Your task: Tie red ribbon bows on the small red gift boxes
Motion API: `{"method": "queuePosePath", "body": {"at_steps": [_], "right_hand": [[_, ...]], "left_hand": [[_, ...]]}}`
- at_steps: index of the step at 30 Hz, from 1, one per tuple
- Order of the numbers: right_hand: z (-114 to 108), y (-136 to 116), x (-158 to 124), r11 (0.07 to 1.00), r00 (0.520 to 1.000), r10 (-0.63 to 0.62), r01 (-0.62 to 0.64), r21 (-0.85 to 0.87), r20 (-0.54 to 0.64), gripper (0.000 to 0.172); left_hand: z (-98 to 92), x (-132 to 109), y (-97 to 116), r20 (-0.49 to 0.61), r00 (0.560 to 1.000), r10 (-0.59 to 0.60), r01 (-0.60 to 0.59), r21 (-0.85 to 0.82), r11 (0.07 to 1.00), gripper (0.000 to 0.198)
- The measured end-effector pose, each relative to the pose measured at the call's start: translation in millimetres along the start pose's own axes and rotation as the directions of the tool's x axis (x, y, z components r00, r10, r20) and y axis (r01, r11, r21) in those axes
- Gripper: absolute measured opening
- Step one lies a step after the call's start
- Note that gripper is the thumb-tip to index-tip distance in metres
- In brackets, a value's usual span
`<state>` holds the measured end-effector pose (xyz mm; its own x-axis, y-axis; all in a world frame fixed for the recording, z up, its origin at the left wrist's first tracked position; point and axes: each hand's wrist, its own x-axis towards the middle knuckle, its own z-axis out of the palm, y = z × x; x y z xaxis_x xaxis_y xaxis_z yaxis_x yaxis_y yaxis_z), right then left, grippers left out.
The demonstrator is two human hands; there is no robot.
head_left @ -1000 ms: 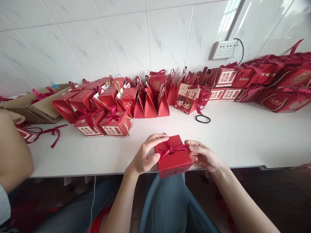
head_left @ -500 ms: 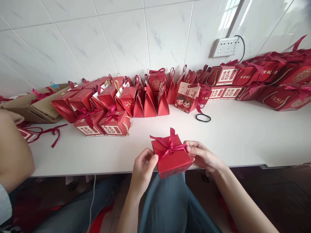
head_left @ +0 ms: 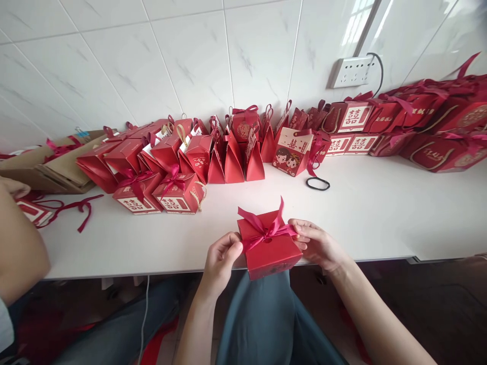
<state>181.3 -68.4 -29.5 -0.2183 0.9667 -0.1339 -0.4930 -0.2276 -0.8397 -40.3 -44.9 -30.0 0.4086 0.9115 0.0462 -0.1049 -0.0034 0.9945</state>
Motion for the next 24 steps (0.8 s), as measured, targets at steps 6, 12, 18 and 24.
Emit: {"method": "queuePosePath", "body": {"at_steps": [6,12,18,24], "right_hand": [[5,0,-1,1.000,0.998,-0.026,0.026,0.002,-0.057,0.050],[1,-6,-4,0.992,0.994,-0.090,0.085,-0.089,-0.054,0.036],[10,-32,-7,0.857,0.975,-0.208,0.145,-0.494,-0.075,0.036],[27,-55,6,0.665,0.946,-0.312,0.153,-0.731,-0.085,0.037]], "left_hand": [[0.7,0,0,0.013,1.000,0.010,-0.010,0.026,1.000,0.036],[-3.7,-1,12,-0.040,0.999,0.027,-0.019,0.198,0.980,0.032],[8.6,1,40,-0.215,0.898,0.383,-0.211,0.553,0.806,0.016],[24.8,11,49,0.148,0.879,0.453,-0.416,0.701,0.579,0.008]]}}
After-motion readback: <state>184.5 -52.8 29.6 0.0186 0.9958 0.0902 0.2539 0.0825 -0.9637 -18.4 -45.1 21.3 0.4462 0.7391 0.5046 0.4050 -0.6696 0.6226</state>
